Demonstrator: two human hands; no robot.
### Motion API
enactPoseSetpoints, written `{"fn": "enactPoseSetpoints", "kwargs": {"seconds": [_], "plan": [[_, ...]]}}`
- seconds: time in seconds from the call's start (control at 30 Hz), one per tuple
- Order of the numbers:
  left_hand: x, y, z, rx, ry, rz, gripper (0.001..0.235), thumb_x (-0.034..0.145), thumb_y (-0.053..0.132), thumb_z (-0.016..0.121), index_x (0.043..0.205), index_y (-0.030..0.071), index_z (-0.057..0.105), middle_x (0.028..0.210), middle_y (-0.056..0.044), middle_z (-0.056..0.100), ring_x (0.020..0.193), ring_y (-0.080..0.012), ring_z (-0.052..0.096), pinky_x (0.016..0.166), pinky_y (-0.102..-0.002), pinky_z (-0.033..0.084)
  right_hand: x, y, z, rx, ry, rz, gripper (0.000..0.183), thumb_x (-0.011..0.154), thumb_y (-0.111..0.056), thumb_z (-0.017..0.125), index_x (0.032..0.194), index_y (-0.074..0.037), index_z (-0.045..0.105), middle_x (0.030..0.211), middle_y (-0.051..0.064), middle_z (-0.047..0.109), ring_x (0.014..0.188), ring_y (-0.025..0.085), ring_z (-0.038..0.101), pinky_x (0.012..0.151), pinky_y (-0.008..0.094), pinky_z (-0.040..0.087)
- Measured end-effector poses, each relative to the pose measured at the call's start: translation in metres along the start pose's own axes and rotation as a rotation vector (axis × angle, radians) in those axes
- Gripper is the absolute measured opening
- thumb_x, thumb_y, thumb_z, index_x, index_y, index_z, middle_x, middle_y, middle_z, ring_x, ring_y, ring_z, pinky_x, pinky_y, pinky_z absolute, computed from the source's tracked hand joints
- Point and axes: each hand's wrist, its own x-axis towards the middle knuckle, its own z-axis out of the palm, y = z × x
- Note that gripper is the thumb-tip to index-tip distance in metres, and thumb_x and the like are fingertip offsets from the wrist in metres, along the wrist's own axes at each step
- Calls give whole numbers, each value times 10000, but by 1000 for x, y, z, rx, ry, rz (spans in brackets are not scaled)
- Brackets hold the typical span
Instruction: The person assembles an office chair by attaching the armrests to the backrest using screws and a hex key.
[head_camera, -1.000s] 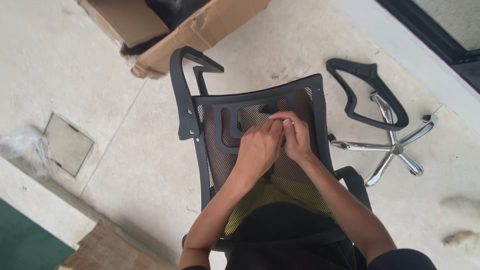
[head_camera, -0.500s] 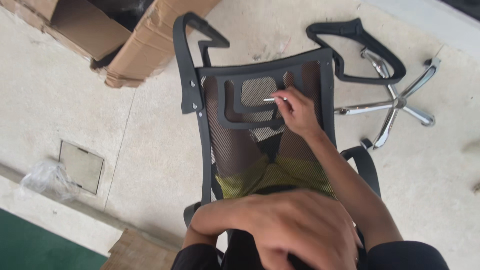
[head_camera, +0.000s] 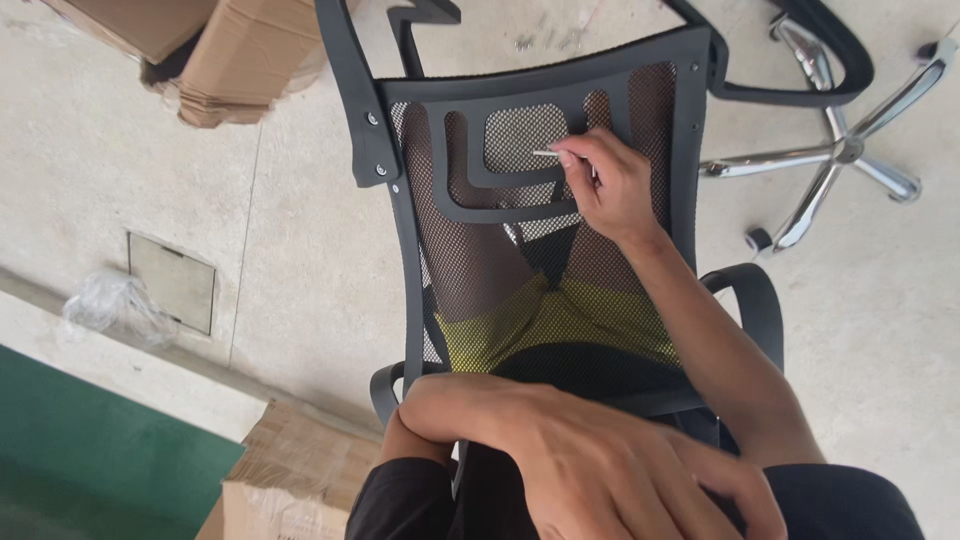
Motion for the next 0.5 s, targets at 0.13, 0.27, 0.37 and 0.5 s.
{"fn": "enactPoseSetpoints", "kwargs": {"seconds": [0.13, 0.27, 0.37, 0.5], "plan": [[-44, -15, -67, -35, 171, 153, 261, 1033, 194, 543, 845, 34, 628, 769, -121, 663, 650, -348, 686, 748, -503, 542, 1, 4, 3, 11, 12, -5, 175, 1103, -65, 570, 1103, 40, 710, 826, 111, 651, 611, 151, 521, 531, 276, 397], [-114, 4, -154, 1215, 159, -330, 184, 962, 187, 541, 963, 90, 697, 870, -74, 648, 755, -280, 651, 706, -386, 532, -2, 11, 2, 106, 107, 168, 215, 981, -70, 693, 1193, -35, 687, 878, 118, 752, 521, 261, 586, 508, 348, 481], [-153, 2, -166, 1740, 96, -862, 393, 1015, 392, 584, 1272, 98, 627, 1064, -83, 650, 951, -302, 649, 786, -428, 521, -4, 13, 2, 168, 110, 248, 287, 1006, -136, 668, 1259, -31, 583, 913, 81, 778, 517, 224, 574, 502, 324, 461], [-173, -6, -184, 1738, 74, -814, 330, 1084, 305, 482, 897, 73, 626, 721, -60, 481, 708, -303, 583, 662, -424, 485, 40, 2, -40, 179, -138, 253, 339, 964, -89, 676, 1289, -33, 594, 836, 39, 795, 550, 224, 644, 537, 299, 533]]}}
